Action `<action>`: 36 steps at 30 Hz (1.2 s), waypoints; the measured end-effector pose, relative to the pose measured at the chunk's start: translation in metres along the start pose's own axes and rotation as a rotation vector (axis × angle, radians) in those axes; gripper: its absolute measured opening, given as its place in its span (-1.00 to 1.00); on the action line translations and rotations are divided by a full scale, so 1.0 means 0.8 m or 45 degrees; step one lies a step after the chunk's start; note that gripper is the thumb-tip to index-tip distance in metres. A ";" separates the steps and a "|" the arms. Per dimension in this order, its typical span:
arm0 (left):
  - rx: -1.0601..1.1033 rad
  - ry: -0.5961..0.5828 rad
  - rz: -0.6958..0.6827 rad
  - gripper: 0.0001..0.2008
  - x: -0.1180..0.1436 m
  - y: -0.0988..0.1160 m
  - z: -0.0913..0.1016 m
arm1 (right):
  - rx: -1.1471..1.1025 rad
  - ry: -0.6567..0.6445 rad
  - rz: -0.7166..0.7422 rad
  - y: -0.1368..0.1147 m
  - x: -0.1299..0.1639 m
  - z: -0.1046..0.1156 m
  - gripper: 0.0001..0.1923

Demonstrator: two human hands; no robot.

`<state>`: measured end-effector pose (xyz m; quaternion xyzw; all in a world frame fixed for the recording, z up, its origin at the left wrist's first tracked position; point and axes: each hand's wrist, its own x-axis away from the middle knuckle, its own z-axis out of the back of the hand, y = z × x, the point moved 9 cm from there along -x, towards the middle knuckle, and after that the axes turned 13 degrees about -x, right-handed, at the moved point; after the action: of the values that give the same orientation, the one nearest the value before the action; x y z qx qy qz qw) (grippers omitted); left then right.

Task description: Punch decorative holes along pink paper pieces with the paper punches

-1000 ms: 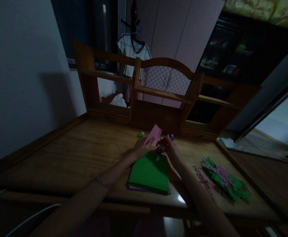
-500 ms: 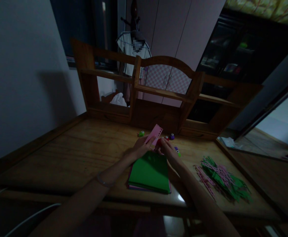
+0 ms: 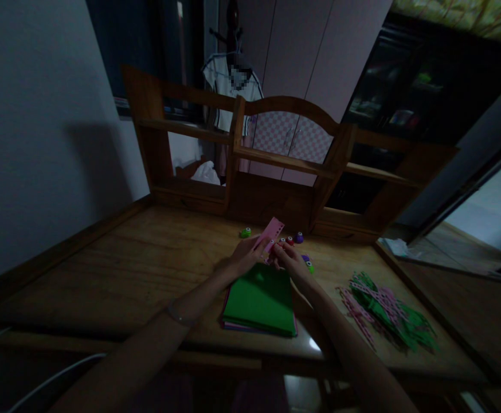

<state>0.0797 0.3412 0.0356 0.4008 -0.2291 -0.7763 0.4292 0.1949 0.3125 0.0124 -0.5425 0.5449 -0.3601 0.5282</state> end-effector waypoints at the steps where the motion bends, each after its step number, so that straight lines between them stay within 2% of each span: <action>1: -0.004 0.005 -0.011 -0.52 0.000 0.001 0.001 | 0.005 -0.003 0.003 0.000 0.000 0.000 -0.66; 7: 0.018 0.025 -0.045 -0.52 0.001 0.006 0.005 | -0.003 -0.018 0.012 0.001 0.000 -0.002 -0.69; 20: 0.197 0.018 0.130 -0.49 0.001 -0.013 -0.003 | 0.013 -0.018 0.010 -0.005 0.004 -0.008 -0.66; 29: 0.342 -0.115 0.172 -0.46 0.009 -0.018 -0.019 | -0.085 0.033 0.007 0.005 -0.003 0.005 -0.63; 36: 0.285 -0.106 0.136 -0.47 0.005 -0.018 -0.017 | -0.077 0.011 -0.001 0.007 -0.005 0.005 -0.63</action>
<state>0.0823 0.3451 0.0160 0.4008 -0.3530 -0.7379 0.4126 0.1968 0.3178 0.0069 -0.5569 0.5577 -0.3460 0.5090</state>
